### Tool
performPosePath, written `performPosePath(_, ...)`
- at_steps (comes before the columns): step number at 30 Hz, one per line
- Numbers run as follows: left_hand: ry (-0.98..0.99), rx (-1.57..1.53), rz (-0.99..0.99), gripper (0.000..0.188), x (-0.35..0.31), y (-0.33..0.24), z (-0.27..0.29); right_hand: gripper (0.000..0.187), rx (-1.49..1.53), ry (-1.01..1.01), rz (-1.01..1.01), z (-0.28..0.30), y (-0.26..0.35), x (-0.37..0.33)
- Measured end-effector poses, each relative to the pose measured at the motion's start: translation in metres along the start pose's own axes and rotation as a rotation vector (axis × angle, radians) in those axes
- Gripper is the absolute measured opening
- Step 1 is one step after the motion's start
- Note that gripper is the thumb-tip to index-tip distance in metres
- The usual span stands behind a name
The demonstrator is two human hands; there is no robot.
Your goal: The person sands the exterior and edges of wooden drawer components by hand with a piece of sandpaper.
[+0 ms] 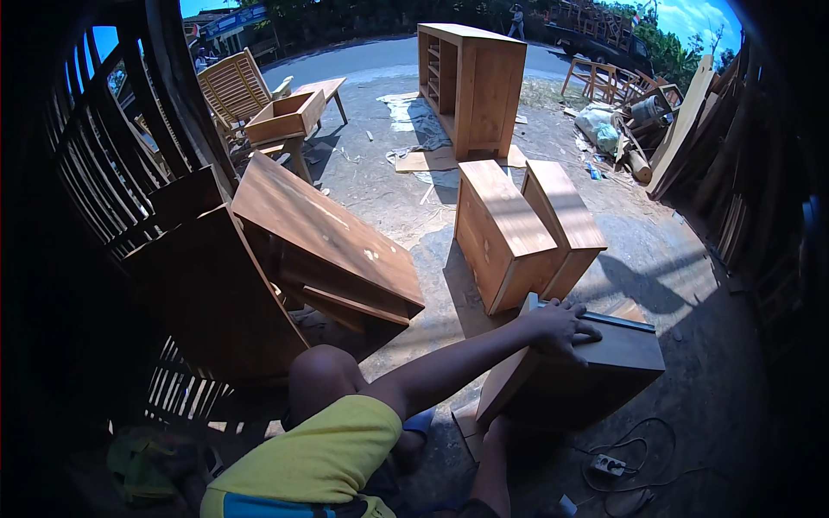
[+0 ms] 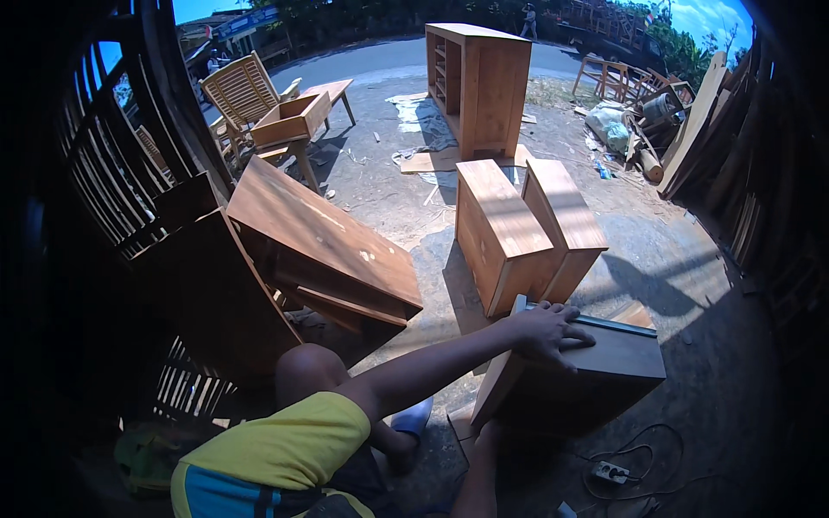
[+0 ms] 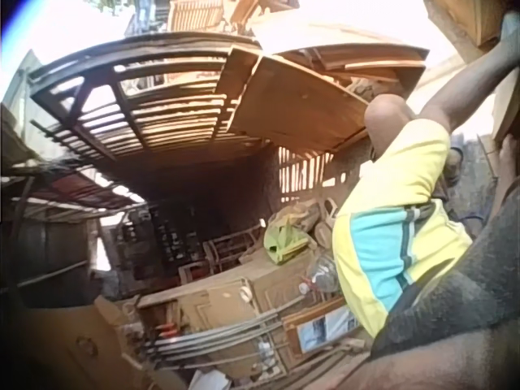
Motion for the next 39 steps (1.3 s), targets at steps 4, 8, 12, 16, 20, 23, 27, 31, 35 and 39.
performPosePath(4,0.004,0.0,0.021,0.086,0.002,0.006,0.002,0.051,-0.093,0.011,0.042,0.0,-0.007,0.015)
performPosePath(8,0.051,-0.025,-0.007,0.086,0.009,0.005,-0.002,0.055,-0.147,0.011,0.053,0.0,-0.015,0.02)
performPosePath(12,0.012,0.011,0.006,0.087,0.005,0.01,0.0,0.059,-0.191,0.019,0.081,-0.008,-0.02,0.022)
performPosePath(16,0.075,0.001,0.023,0.087,0.009,0.004,-0.003,0.062,-0.219,0.003,0.08,-0.009,-0.035,0.023)
performPosePath(20,0.012,-0.023,0.001,0.087,0.001,0.012,-0.003,0.066,-0.257,0.022,0.104,-0.02,-0.049,0.026)
performPosePath(23,0.065,-0.012,0.036,0.088,0.009,0.009,0.001,0.068,-0.304,0.026,0.128,-0.031,-0.087,0.046)
performPosePath(27,0.044,-0.004,0.015,0.086,0.007,0.007,-0.001,0.067,-0.291,0.015,0.136,-0.035,-0.095,0.053)
performPosePath(31,0.061,-0.007,0.033,0.087,0.004,0.01,-0.001,0.061,-0.263,0.001,0.126,-0.018,-0.061,0.034)
performPosePath(35,0.075,-0.008,0.028,0.088,0.009,0.012,-0.003,0.055,-0.253,-0.016,0.092,-0.006,-0.056,0.026)
performPosePath(39,0.08,-0.042,0.005,0.086,0.016,0.009,-0.003,0.05,-0.233,-0.029,0.075,0.006,-0.053,0.028)
Point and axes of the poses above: each hand's wrist, its own x-axis towards the middle knuckle, its own z-axis out of the back of the hand, y = z × x, the point moved 1 cm from there along x, towards the middle knuckle, and after that the axes turned 15 degrees about -z, right-handed, at the moved point
